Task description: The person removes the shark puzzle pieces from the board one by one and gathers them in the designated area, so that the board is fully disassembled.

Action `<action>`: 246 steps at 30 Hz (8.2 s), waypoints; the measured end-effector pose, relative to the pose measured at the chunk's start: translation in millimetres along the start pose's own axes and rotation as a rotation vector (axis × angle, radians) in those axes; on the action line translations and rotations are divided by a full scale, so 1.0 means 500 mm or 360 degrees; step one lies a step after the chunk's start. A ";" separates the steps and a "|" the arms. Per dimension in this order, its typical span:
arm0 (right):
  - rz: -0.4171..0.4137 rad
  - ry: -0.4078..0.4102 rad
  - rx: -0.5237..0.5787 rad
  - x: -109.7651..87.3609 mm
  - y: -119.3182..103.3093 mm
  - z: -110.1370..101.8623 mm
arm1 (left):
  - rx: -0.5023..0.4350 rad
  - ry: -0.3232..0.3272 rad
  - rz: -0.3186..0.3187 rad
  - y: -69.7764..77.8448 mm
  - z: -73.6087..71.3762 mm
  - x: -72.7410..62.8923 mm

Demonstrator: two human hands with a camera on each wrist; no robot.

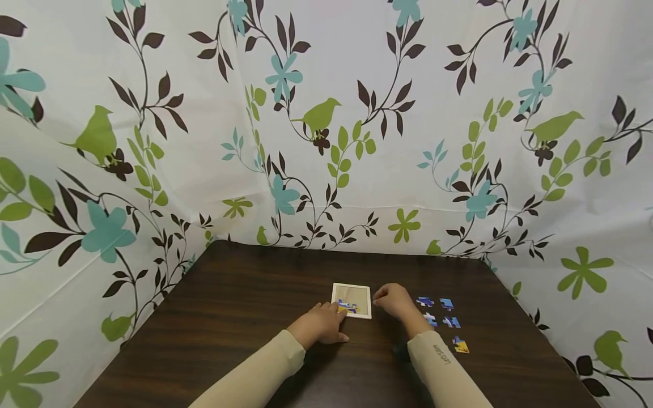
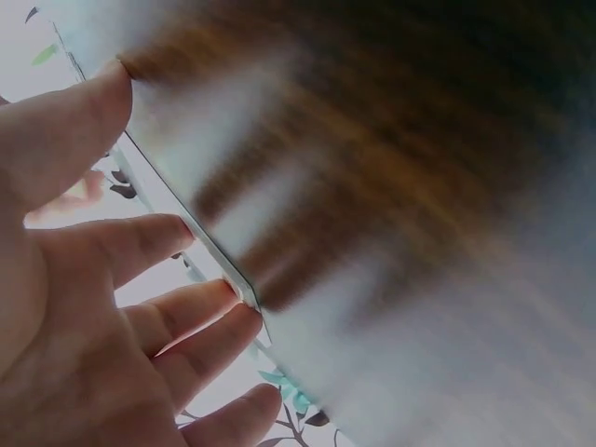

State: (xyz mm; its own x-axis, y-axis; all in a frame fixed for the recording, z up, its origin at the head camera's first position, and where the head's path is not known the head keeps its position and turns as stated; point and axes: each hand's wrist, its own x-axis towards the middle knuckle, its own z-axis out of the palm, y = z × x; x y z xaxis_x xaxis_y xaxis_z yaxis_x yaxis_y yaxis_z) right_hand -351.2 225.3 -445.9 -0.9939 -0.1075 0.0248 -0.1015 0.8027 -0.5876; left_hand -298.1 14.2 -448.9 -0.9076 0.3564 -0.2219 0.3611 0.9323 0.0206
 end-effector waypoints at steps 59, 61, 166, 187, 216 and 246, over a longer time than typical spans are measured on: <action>-0.0068 0.0064 0.0306 0.008 -0.062 0.084 | -0.0044 0.0026 0.0112 -0.028 -0.002 -0.035; -0.0067 0.0051 0.0339 -0.001 -0.049 0.066 | -0.0037 0.0033 0.0115 -0.026 -0.002 -0.035; 0.0213 -0.0079 0.0207 0.031 -0.129 0.127 | -0.0075 -0.0008 0.0073 -0.028 0.006 -0.051; 0.0206 0.0052 0.0084 0.027 -0.133 0.133 | -0.0096 -0.0043 0.0063 -0.027 0.012 -0.048; 0.0293 -0.0087 0.0362 -0.086 0.077 -0.074 | -0.0051 -0.0066 0.0033 -0.030 0.009 -0.053; 0.0375 -0.0179 0.0247 -0.150 0.100 -0.056 | -0.0085 -0.0049 0.0065 -0.035 -0.002 -0.053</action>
State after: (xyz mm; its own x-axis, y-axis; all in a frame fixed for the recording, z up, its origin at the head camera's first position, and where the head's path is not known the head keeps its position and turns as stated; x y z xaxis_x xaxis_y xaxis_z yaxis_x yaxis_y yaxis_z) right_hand -282.8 290.1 -454.4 -0.9774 -0.0001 -0.2115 0.1478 0.7148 -0.6835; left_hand -280.5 -11.5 -442.5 -0.8849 0.3932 -0.2496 0.3852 0.9192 0.0822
